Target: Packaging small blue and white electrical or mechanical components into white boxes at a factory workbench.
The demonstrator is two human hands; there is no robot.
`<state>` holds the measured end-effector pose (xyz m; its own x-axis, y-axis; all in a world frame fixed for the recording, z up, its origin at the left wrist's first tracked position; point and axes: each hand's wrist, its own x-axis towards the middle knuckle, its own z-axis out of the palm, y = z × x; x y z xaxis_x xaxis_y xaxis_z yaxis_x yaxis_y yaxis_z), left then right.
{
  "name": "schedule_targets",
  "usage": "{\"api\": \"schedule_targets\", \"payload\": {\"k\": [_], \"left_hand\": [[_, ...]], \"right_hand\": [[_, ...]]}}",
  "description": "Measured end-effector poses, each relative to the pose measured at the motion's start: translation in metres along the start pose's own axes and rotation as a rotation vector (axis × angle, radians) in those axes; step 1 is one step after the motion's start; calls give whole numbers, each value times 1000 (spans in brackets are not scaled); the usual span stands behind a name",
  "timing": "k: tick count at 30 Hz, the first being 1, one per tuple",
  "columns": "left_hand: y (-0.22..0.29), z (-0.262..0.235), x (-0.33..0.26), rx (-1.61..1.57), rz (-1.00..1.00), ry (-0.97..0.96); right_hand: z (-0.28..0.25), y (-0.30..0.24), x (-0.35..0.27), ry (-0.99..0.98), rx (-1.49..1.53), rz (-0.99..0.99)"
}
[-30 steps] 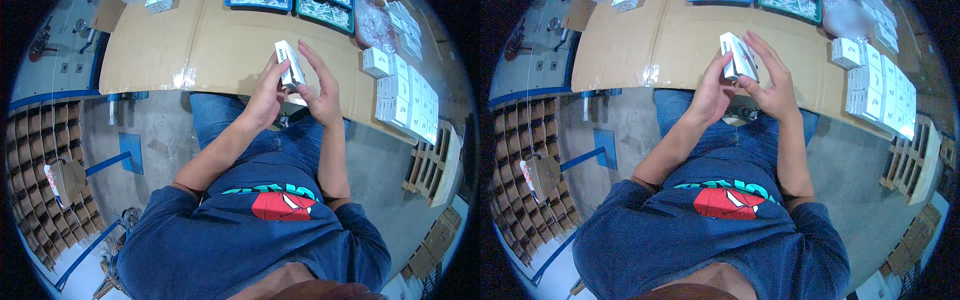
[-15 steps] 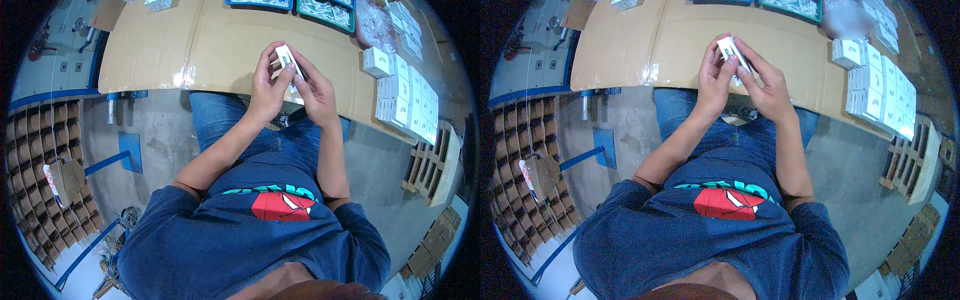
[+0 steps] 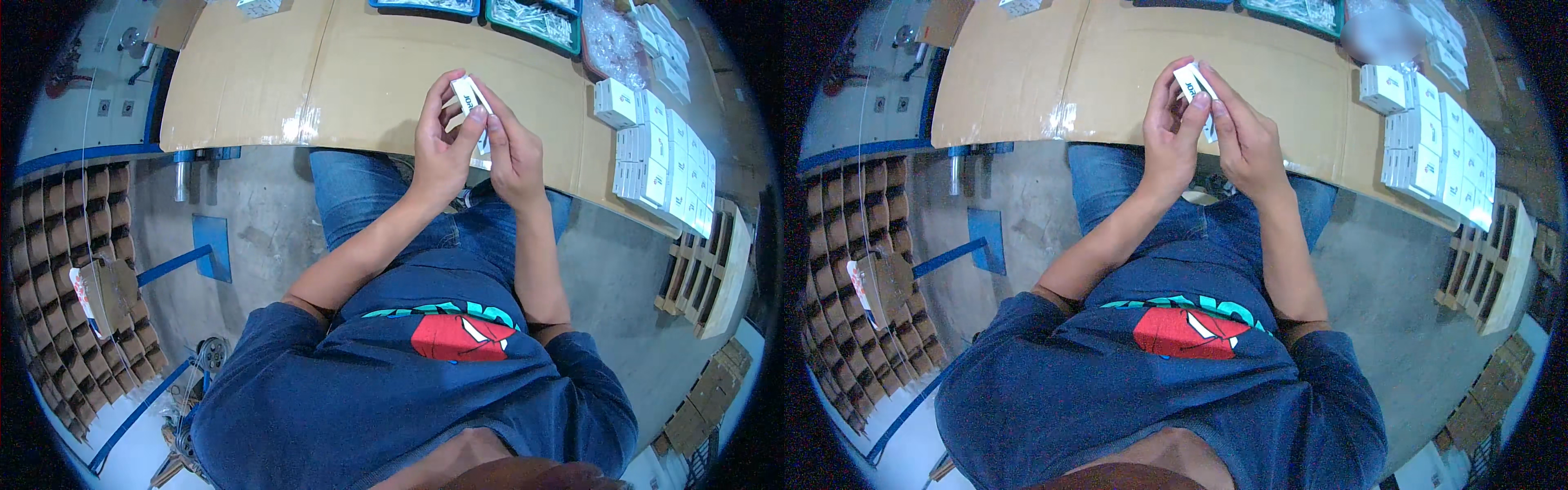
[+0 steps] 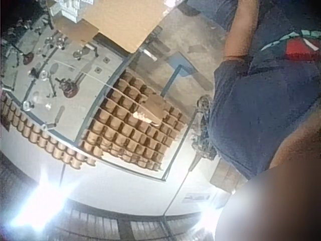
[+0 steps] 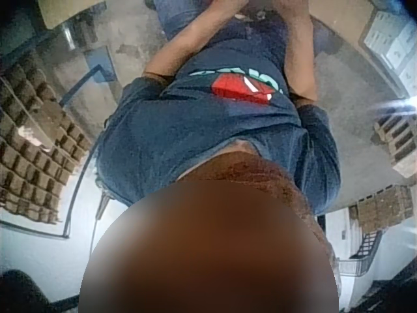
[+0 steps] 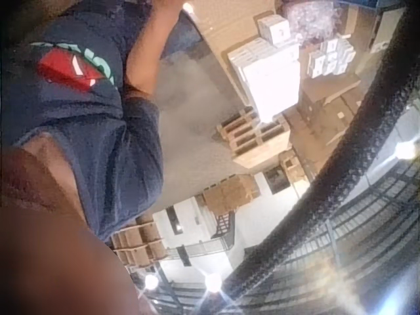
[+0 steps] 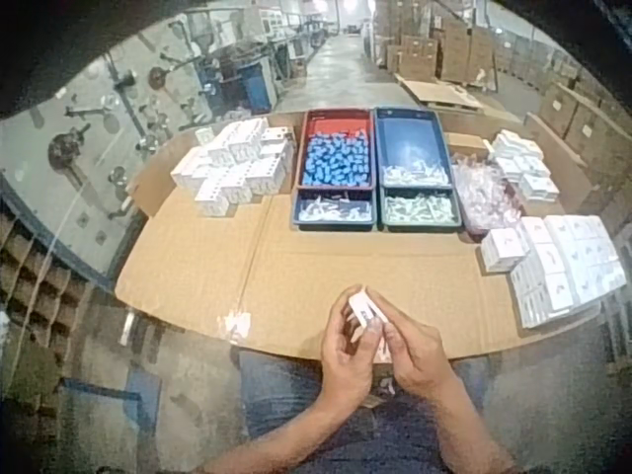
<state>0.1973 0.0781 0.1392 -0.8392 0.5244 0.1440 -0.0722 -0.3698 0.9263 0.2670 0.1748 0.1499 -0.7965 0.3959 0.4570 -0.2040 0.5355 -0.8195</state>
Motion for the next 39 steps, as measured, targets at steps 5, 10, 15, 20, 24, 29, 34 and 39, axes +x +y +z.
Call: {"api": "schedule_targets", "payload": {"k": [5,10,15,20,24,29,34,39], "left_hand": [[-1,-2,-1,0,-8,2],[-2,-2,-1,10,-6,6],[0,-3,2,40,-15,0],[10,-15,9,-400,-512,23],[22,-20,17,-478,-670,-182],[21,-13,10,-383,-603,-120],[0,-15,9,-203,-340,-127],[-6,-21,8,-129,-260,-105]], "right_hand": [[1,1,0,2,-4,11],[0,0,0,-10,-2,49],[-4,2,1,-50,62,92],[-19,0,13,-85,27,-39],[-30,7,12,-151,-21,-26],[-32,17,8,-148,225,166],[-30,17,11,-123,167,42],[-30,16,4,-99,342,292]]}}
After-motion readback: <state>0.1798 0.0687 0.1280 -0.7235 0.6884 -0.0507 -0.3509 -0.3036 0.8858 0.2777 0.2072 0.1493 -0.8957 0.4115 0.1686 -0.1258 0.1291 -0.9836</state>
